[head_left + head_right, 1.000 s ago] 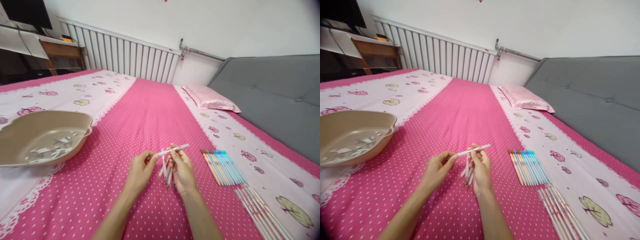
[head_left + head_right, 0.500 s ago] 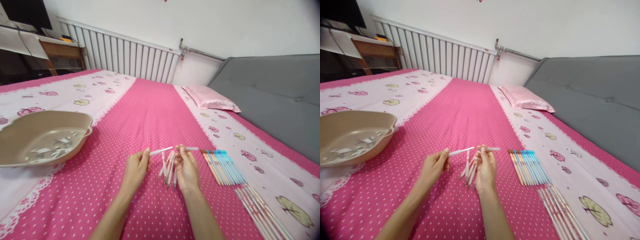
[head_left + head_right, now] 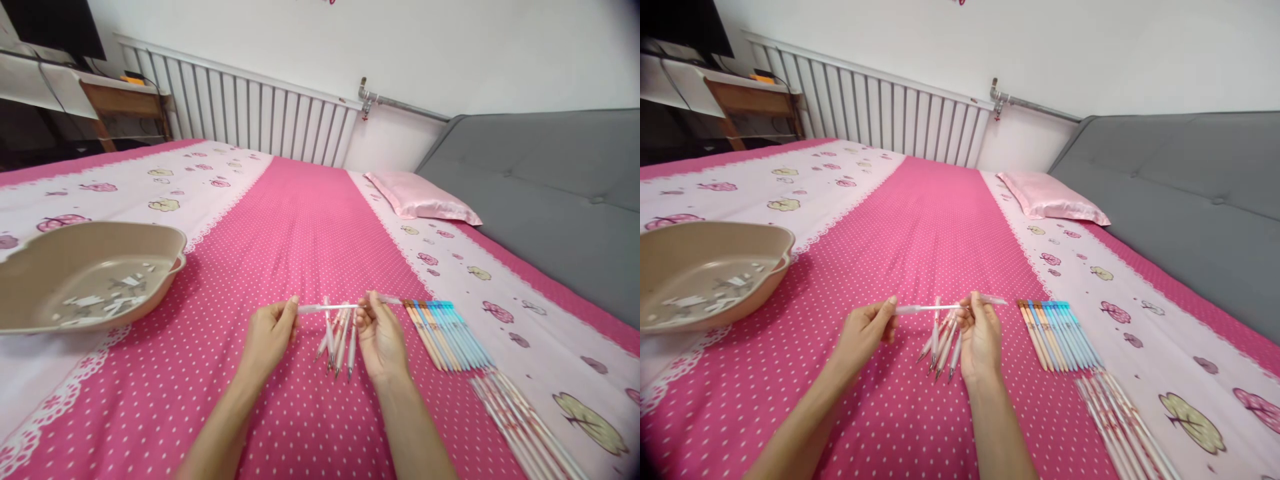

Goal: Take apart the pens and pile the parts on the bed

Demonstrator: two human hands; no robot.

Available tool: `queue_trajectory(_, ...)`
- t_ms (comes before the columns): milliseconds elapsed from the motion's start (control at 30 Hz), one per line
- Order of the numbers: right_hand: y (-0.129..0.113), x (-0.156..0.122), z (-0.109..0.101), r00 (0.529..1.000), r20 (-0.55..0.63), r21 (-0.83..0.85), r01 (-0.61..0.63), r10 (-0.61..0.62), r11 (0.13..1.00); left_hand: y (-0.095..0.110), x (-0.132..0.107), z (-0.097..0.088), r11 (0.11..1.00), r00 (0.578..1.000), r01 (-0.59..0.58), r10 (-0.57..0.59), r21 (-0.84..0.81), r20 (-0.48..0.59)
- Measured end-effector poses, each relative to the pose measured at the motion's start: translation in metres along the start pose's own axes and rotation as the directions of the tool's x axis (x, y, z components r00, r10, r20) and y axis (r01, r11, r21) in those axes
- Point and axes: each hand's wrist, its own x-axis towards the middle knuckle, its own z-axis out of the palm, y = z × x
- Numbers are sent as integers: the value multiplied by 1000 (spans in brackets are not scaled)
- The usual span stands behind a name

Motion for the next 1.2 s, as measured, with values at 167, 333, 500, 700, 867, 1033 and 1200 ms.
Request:
queue_trajectory(167, 1, 0, 2, 986, -64, -43, 149, -152, 988, -7, 3, -10, 999, 982, 40, -36, 14, -186)
queue_trajectory(333, 23, -14, 14, 984, 159, -305, -25, 77, 952, -12, 4, -6, 985, 993, 80, -65, 151, -99)
queue_trajectory(500, 33, -19, 12, 927, 308, -557, -7, 215, 830, -14, 4, 0, 942, 989, 15, -62, 336, 131)
queue_trajectory(700, 30, -16, 4, 916, 389, -834, 306, 97, 459, -10, 2, -3, 881, 994, 25, -71, 472, 79)
queue_trajectory(867, 23, -17, 4, 944, 322, -935, 329, -71, 132, -7, 0, -2, 896, 994, 36, -77, 442, 76)
queue_trajectory(1033, 26, -17, 0, 946, 319, -947, 320, -63, 9, -6, -2, -1, 867, 996, 23, -60, 498, 60)
queue_trajectory(1200, 28, -18, 3, 951, 308, -950, 306, -17, -58, -6, -1, 0, 824, 997, -12, -32, 566, 68)
